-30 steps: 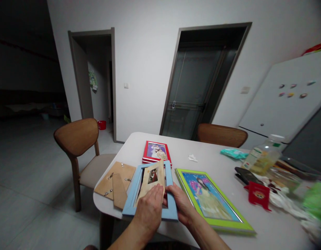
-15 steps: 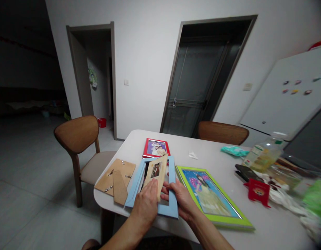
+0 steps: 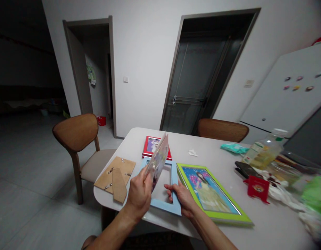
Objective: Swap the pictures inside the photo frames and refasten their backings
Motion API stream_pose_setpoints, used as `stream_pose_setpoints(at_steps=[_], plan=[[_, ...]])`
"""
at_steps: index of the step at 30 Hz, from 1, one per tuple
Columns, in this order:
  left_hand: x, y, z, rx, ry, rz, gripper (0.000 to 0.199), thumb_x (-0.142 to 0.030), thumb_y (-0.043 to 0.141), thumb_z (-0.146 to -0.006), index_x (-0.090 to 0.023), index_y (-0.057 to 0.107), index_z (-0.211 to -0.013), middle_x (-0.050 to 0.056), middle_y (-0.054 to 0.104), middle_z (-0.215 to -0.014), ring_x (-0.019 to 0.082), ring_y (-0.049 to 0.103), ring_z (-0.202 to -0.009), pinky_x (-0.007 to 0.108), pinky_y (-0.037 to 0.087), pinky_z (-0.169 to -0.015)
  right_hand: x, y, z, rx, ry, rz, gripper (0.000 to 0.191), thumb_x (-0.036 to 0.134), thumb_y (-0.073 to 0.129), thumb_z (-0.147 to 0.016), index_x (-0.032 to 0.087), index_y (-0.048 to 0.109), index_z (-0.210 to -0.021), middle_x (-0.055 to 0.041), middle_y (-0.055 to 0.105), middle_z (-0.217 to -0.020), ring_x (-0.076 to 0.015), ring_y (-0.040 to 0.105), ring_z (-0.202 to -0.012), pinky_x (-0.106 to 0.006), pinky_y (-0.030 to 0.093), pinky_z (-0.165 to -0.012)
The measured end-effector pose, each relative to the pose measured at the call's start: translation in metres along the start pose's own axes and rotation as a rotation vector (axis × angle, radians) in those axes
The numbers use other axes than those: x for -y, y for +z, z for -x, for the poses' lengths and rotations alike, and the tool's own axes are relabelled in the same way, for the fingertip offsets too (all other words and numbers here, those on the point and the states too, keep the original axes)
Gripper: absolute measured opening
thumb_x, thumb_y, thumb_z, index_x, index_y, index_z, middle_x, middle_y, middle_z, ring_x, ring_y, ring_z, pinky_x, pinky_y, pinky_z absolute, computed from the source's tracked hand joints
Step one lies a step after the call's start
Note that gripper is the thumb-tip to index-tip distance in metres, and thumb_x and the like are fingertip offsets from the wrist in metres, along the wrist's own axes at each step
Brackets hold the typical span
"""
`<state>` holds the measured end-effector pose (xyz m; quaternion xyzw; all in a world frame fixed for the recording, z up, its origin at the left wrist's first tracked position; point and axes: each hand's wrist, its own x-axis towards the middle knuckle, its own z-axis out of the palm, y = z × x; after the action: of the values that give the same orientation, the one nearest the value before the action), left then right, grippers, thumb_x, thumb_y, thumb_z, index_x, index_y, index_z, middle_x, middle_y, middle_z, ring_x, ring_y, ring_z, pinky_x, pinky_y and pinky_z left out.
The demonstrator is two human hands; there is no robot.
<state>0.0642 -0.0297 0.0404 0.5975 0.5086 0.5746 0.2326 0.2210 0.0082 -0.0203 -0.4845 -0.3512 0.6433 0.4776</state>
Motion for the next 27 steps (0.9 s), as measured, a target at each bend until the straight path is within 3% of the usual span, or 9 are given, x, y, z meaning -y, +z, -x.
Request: stream_pose_setpoints(at_steps=[4, 7, 9, 12, 14, 16, 20, 23, 27], plan=[[0.006, -0.005, -0.011, -0.127, -0.226, 0.518, 0.018, -0.02, 0.056, -0.069, -0.012, 0.064, -0.083, 0.007, 0.068, -0.082, 0.021, 0.06, -0.088, 0.029, 0.042, -0.085, -0.003, -0.006, -0.006, 0.005, -0.005, 0.102, 0.027, 0.022, 0.055, -0.062, 0.018, 0.045, -0.086, 0.0043, 0.056, -0.051, -0.0072, 0.045, -0.032, -0.017, 0.033, -0.031], [0.018, -0.006, -0.01, -0.202, -0.433, 0.906, 0.02, -0.016, 0.056, -0.068, -0.012, 0.061, -0.088, 0.005, 0.068, -0.084, 0.02, 0.061, -0.088, 0.032, 0.042, -0.087, -0.003, -0.012, -0.011, -0.069, -0.093, 0.271, 0.048, 0.021, 0.054, -0.061, 0.015, 0.044, -0.108, 0.0057, 0.053, -0.046, -0.0102, 0.046, -0.033, -0.019, 0.034, -0.032], [0.024, -0.007, -0.005, -0.269, -0.527, 1.026, 0.02, -0.013, 0.054, -0.07, -0.011, 0.06, -0.089, 0.005, 0.068, -0.083, 0.019, 0.062, -0.084, 0.033, 0.044, -0.085, -0.004, -0.018, -0.014, -0.155, -0.168, 0.39, 0.058, 0.021, 0.052, -0.061, 0.013, 0.04, -0.117, 0.0058, 0.052, -0.046, -0.0116, 0.048, -0.035, -0.022, 0.038, -0.036], [0.027, -0.01, 0.002, -0.323, -0.596, 1.073, 0.016, -0.013, 0.053, -0.073, -0.01, 0.06, -0.086, 0.006, 0.069, -0.078, 0.019, 0.065, -0.077, 0.034, 0.047, -0.081, -0.005, -0.026, -0.018, -0.278, -0.335, 0.579, 0.054, 0.02, 0.05, -0.06, 0.013, 0.048, -0.114, -0.0016, 0.06, -0.063, -0.0171, 0.058, -0.057, -0.03, 0.045, -0.059], [0.027, -0.01, 0.005, -0.337, -0.629, 1.075, 0.013, -0.015, 0.052, -0.074, -0.01, 0.06, -0.084, 0.006, 0.069, -0.076, 0.02, 0.065, -0.074, 0.035, 0.049, -0.079, -0.006, -0.029, -0.018, -0.324, -0.439, 0.683, 0.049, 0.021, 0.051, -0.059, 0.014, 0.054, -0.107, -0.0079, 0.063, -0.087, -0.0223, 0.057, -0.084, -0.034, 0.041, -0.08], [0.027, -0.01, 0.006, -0.359, -0.643, 1.081, 0.013, -0.017, 0.052, -0.076, -0.011, 0.06, -0.085, 0.006, 0.069, -0.076, 0.02, 0.065, -0.074, 0.036, 0.05, -0.077, -0.009, -0.029, -0.017, -0.299, -0.481, 0.779, 0.046, 0.021, 0.052, -0.059, 0.015, 0.056, -0.104, -0.0108, 0.059, -0.102, -0.0254, 0.05, -0.1, -0.036, 0.034, -0.09], [0.026, -0.008, 0.004, -0.408, -0.658, 1.1, 0.016, -0.019, 0.047, -0.08, -0.012, 0.059, -0.087, 0.006, 0.069, -0.075, 0.019, 0.065, -0.079, 0.034, 0.049, -0.079, -0.014, -0.025, -0.005, -0.246, -0.581, 0.939, 0.042, 0.018, 0.052, -0.057, 0.016, 0.059, -0.099, -0.0125, 0.053, -0.112, -0.0276, 0.043, -0.108, -0.039, 0.028, -0.095], [0.024, -0.007, 0.002, -0.425, -0.653, 1.093, 0.018, -0.022, 0.046, -0.081, -0.012, 0.06, -0.087, 0.006, 0.069, -0.076, 0.019, 0.064, -0.082, 0.034, 0.048, -0.08, -0.01, -0.016, 0.015, -0.213, -0.651, 0.886, 0.041, 0.018, 0.055, -0.055, 0.018, 0.06, -0.096, -0.01, 0.049, -0.119, -0.0277, 0.038, -0.113, -0.04, 0.023, -0.098], [0.017, 0.0, 0.004, -0.416, -0.618, 1.083, 0.018, -0.021, 0.049, -0.078, -0.012, 0.06, -0.087, 0.007, 0.069, -0.08, 0.019, 0.062, -0.086, 0.033, 0.047, -0.082, 0.004, 0.003, 0.04, 0.079, -0.445, 0.534, 0.031, 0.031, 0.055, -0.066, 0.019, 0.061, -0.093, -0.0071, 0.06, -0.103, -0.0252, 0.051, -0.098, -0.037, 0.036, -0.088]])
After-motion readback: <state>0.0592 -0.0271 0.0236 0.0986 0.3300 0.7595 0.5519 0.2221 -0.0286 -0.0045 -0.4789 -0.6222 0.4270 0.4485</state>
